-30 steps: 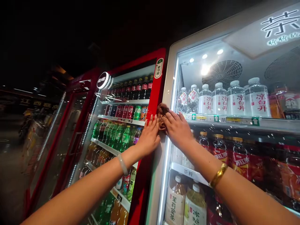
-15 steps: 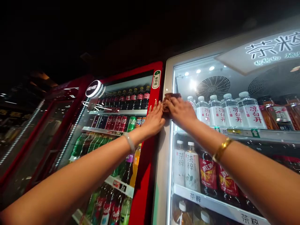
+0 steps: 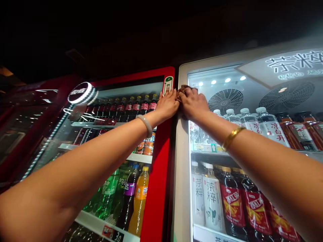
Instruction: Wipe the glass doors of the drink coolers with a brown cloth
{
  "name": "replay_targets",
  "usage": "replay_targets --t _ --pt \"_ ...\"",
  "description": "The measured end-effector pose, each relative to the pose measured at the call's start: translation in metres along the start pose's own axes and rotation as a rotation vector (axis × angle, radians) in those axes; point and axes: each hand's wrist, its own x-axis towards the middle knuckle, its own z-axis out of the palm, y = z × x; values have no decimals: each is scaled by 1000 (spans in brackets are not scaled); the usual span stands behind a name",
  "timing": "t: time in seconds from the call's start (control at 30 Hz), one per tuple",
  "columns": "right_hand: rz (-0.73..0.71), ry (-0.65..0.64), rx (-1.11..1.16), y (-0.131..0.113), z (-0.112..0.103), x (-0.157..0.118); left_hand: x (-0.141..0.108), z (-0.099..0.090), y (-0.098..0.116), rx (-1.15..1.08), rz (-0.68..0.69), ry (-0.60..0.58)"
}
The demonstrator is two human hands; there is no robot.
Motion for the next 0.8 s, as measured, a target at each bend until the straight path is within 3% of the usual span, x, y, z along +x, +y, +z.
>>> replay_targets --t 0.13,0.27,0.37,0.6,0.67,0.8 --pt "86 -65 97 19 1 65 54 -4 -8 -7 -37 8" --pt "81 -74 119 28 6 89 75 -1 -15 -49 -79 3" --pt "113 -36 85 21 10 76 60 5 -16 -59 -73 9" --pt "77 60 5 -22 10 -18 -33 21 -8 -47 27 -30" --pt "66 48 0 -23 8 -19 -36 21 -10 -26 52 -28" --pt "113 -28 42 -11 2 23 1 13 -17 -16 14 -29"
